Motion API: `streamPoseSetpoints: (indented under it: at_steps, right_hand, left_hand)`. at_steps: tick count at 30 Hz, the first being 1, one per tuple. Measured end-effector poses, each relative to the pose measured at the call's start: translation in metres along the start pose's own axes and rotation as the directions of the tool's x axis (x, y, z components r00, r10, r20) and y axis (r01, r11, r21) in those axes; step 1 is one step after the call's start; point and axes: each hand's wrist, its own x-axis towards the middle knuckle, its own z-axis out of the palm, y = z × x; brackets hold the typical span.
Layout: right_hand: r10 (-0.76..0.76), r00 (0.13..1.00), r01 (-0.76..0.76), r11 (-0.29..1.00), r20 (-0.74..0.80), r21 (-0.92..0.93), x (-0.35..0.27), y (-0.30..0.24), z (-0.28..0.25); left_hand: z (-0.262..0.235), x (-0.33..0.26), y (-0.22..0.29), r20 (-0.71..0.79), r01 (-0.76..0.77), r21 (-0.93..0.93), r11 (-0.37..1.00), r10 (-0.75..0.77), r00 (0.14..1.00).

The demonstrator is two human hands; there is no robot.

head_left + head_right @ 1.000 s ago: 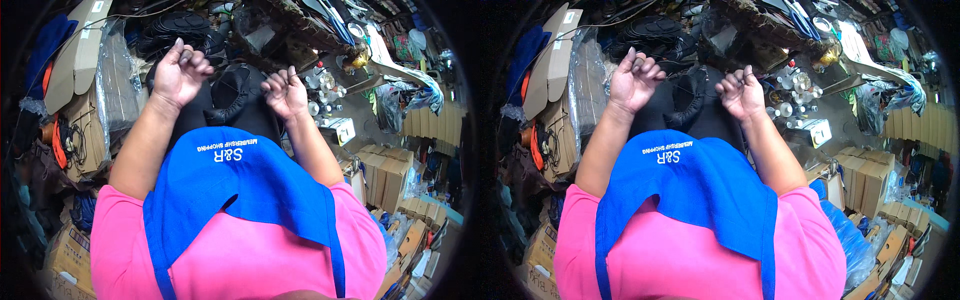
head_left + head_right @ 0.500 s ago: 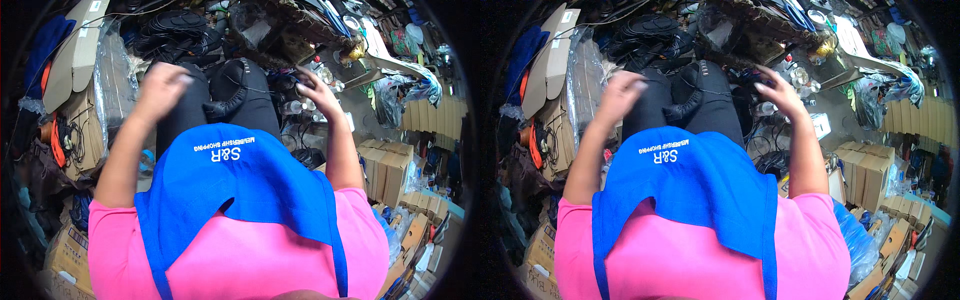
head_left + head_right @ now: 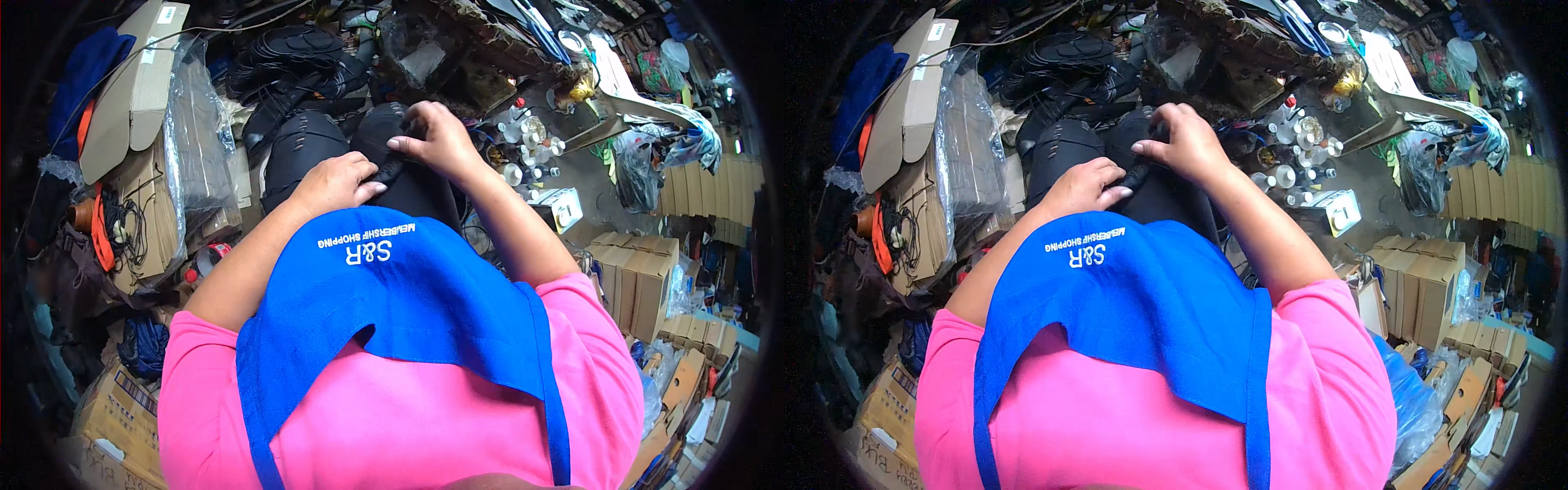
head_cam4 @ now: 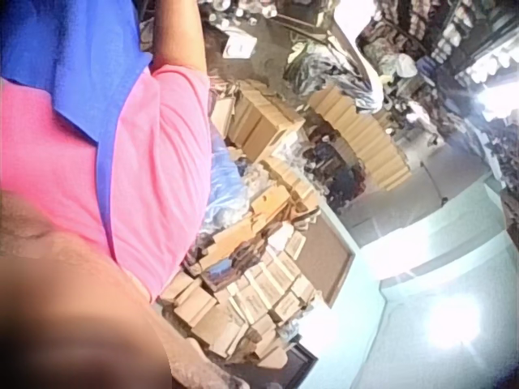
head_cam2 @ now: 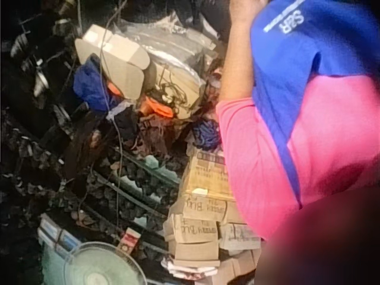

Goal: The person is manually stitching or threading a black shoe upper while seated.

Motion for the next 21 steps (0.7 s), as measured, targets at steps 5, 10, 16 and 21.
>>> streamPoseSetpoints:
  at_steps: [5,10,16,21]
  right_hand:
    - [0.332,0.871,-0.379,0.923,0.362,0.064,-0.008,-0.017,-0.020]
    - [0.246,0.822,-0.318,0.947,0.514,0.055,-0.015,-0.028,-0.033]
    - [0.269,0.844,-0.394,0.898,0.463,0.196,-0.043,-0.035,-0.047]
    - [0.173,0.928,-0.348,0.717,0.329,0.604,-0.034,-0.033,-0.091]
  left_hand:
    - [0.007,0.004,-0.002,-0.058,0.025,0.031,0.999,-0.023,0.998]
    - [0.005,0.007,0.006,-0.039,0.071,0.095,0.993,-0.068,0.997]
    - [0.005,0.007,0.004,-0.060,0.043,0.085,0.995,-0.038,0.997]
    - [-0.021,0.014,0.001,-0.204,0.072,-0.189,0.979,-0.111,0.973]
